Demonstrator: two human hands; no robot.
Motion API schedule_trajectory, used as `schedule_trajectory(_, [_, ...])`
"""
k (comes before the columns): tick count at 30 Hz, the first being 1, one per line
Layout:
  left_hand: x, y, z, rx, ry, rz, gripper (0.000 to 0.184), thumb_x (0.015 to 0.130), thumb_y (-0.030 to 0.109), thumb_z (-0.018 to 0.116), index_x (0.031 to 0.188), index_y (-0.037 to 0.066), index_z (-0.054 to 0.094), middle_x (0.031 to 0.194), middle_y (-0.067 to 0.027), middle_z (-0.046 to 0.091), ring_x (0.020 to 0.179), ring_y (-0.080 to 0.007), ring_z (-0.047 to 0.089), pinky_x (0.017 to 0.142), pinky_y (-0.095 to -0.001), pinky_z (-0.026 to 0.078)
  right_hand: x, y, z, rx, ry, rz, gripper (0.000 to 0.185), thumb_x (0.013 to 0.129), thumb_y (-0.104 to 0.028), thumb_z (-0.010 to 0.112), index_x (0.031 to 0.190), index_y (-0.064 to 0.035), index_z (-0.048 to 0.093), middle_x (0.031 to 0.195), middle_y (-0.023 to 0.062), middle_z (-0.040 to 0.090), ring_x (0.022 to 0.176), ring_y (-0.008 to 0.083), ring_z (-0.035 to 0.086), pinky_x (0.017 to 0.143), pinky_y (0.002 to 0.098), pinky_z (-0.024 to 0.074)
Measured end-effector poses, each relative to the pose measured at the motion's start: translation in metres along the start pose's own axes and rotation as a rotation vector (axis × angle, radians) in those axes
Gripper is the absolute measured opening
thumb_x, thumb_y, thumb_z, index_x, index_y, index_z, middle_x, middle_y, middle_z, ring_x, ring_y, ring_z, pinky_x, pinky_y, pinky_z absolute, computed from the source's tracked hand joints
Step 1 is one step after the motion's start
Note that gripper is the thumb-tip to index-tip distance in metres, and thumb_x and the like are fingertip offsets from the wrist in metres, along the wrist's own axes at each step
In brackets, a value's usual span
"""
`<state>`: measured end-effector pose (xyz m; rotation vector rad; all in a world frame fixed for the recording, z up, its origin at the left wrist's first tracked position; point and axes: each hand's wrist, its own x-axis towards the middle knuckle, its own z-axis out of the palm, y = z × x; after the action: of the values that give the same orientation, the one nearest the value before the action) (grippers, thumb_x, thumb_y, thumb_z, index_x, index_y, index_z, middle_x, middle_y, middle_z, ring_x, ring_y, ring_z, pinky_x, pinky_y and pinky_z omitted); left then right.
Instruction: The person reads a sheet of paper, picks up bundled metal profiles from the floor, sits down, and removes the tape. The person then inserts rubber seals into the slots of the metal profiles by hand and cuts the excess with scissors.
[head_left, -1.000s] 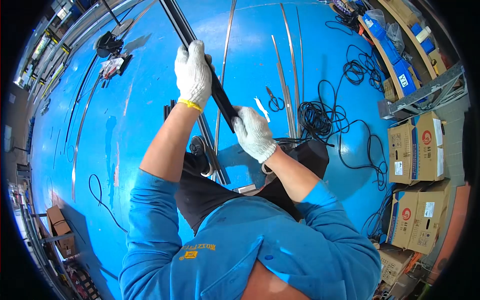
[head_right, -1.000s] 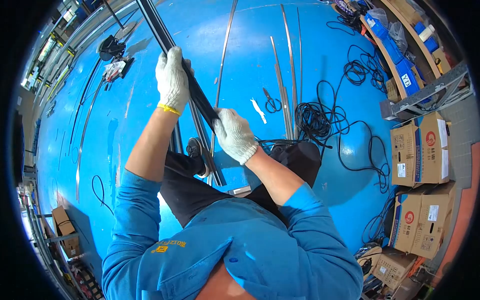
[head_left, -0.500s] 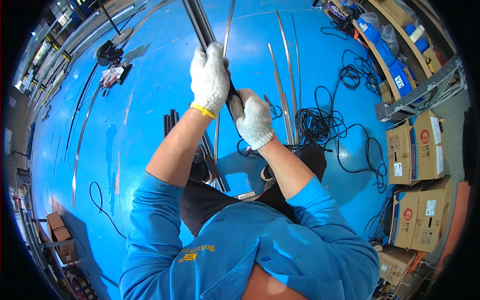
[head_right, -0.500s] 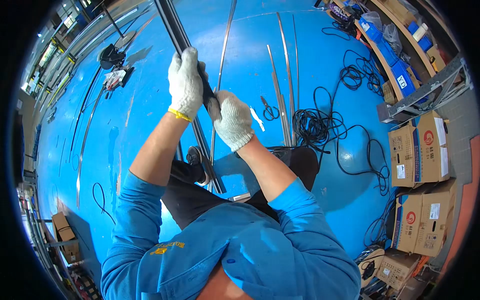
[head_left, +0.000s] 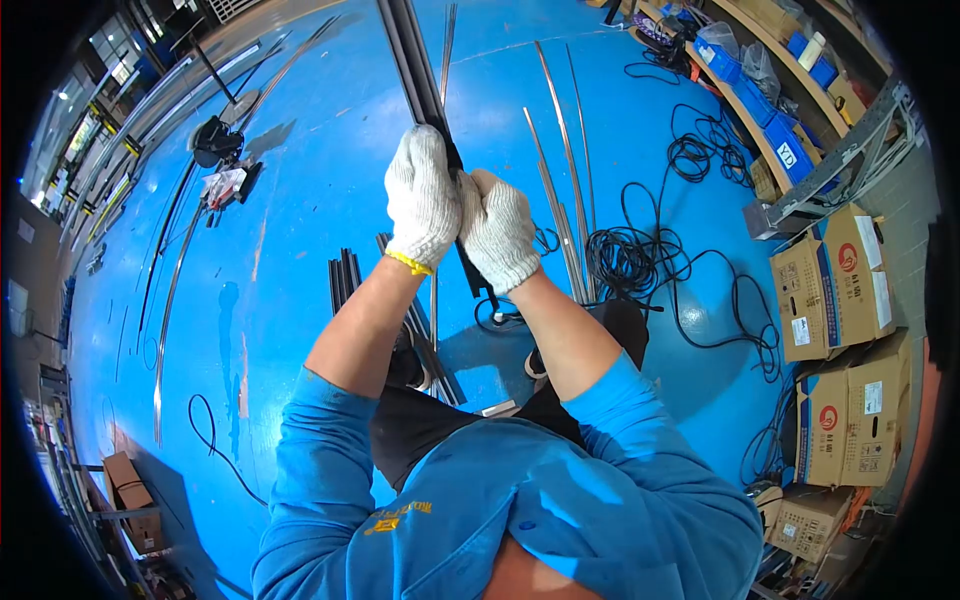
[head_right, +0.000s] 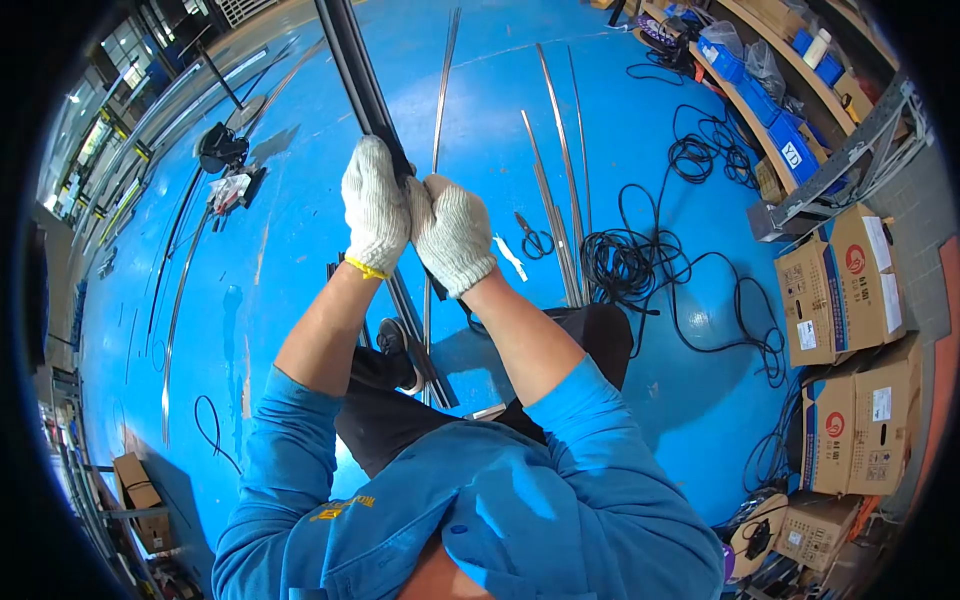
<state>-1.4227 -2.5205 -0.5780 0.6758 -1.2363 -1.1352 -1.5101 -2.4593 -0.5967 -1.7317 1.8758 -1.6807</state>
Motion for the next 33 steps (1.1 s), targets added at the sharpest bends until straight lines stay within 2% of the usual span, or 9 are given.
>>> schedule_trajectory(5, [-0.012,0.003,-0.002,0.097,-0.085,0.09,0.039,0.108,0.036,0.052,0.106,-0.001,0.063,0.089,-0.0103,0.067,0.078,-0.0186,0.056,0.07,-0.0382,0.048,0.008,-0.002,-0.007,0.046,-0.058,0.053,0.031,0.1,-0.028,0.065,0.082,-0.0024,0.064,0.069,0.0206,0.062,0.061,0.0373,0.063,0.056,0.0434,0.0475])
schedule_trajectory(8, [-0.023,-0.005,0.002,0.05,-0.108,0.101,0.038,0.108,0.035,0.053,0.106,-0.001,0.063,0.086,-0.0101,0.067,0.076,-0.0183,0.056,0.068,-0.0383,0.048,0.011,-0.002,-0.003,0.238,0.204,-0.055,0.024,0.099,-0.022,0.068,0.086,-0.0021,0.065,0.076,0.0169,0.067,0.069,0.0353,0.067,0.062,0.0415,0.0512])
schedule_trajectory(15, [-0.032,-0.016,0.002,-0.087,-0.127,0.039,0.039,0.108,0.034,0.053,0.108,-0.003,0.064,0.079,-0.0149,0.065,0.072,-0.0217,0.059,0.068,-0.0395,0.049,0.02,-0.007,-0.02,0.253,0.256,-0.374,0.017,0.095,-0.015,0.072,0.088,-0.0026,0.064,0.082,0.0137,0.069,0.075,0.034,0.069,0.066,0.0408,0.0532])
schedule_trajectory(19, [-0.034,-0.032,-0.003,0.449,-0.147,0.512,0.039,0.108,0.033,0.051,0.104,-0.004,0.063,0.078,-0.0154,0.063,0.072,-0.0233,0.059,0.068,-0.0406,0.05,0.021,-0.014,-0.033,0.101,0.153,-0.311,0.014,0.094,-0.013,0.072,0.087,-0.0032,0.064,0.083,0.0131,0.068,0.075,0.0348,0.068,0.065,0.0419,0.0526])
schedule_trajectory(22, [-0.039,-0.039,0.003,0.159,-0.077,0.201,0.039,0.109,0.033,0.049,0.106,-0.003,0.063,0.079,-0.0171,0.064,0.073,-0.0271,0.063,0.069,-0.0421,0.05,0.023,-0.022,-0.038,0.054,0.104,-0.26,0.014,0.093,-0.013,0.072,0.086,-0.0038,0.063,0.082,0.0129,0.067,0.073,0.0353,0.067,0.064,0.0427,0.052])
schedule_trajectory(27, [-0.002,0.004,-0.012,0.325,-0.112,0.205,0.038,0.109,0.033,0.047,0.108,-0.001,0.063,0.085,-0.0202,0.066,0.076,-0.0319,0.066,0.071,-0.0438,0.051,0.003,-0.013,-0.049,-0.211,-0.038,-0.361,0.014,0.093,-0.017,0.072,0.092,-0.0046,0.065,0.082,0.0156,0.066,0.074,0.0353,0.069,0.064,0.0434,0.0538])
schedule_trajectory(29, [0.014,0.018,-0.007,-0.284,-0.071,-0.122,0.027,0.108,0.028,0.052,0.1,0.004,0.061,0.089,-0.0127,0.066,0.085,-0.0258,0.064,0.075,-0.0422,0.052,-0.004,-0.013,-0.048,-0.358,-0.113,-0.405,0.015,0.093,-0.018,0.072,0.096,-0.0044,0.066,0.084,0.017,0.067,0.076,0.0351,0.07,0.065,0.0432,0.055])
schedule_trajectory(30, [0.015,0.015,-0.006,-0.282,-0.069,-0.142,0.027,0.108,0.028,0.052,0.1,0.004,0.061,0.089,-0.0127,0.066,0.085,-0.0258,0.064,0.075,-0.0422,0.052,-0.003,-0.015,-0.049,-0.41,-0.126,-0.419,0.016,0.093,-0.019,0.072,0.095,-0.0049,0.066,0.083,0.0167,0.067,0.075,0.0354,0.07,0.063,0.0439,0.055])
schedule_trajectory(33, [0.018,0.005,0.003,0.661,0.006,0.463,0.013,0.1,0.017,0.058,0.102,0.003,0.06,0.093,-0.019,0.066,0.088,-0.0372,0.065,0.079,-0.0442,0.053,0.011,-0.022,-0.059,-0.528,-0.15,-0.432,0.018,0.091,-0.022,0.072,0.094,-0.0059,0.065,0.079,0.0159,0.066,0.073,0.0361,0.07,0.061,0.0453,0.0552])
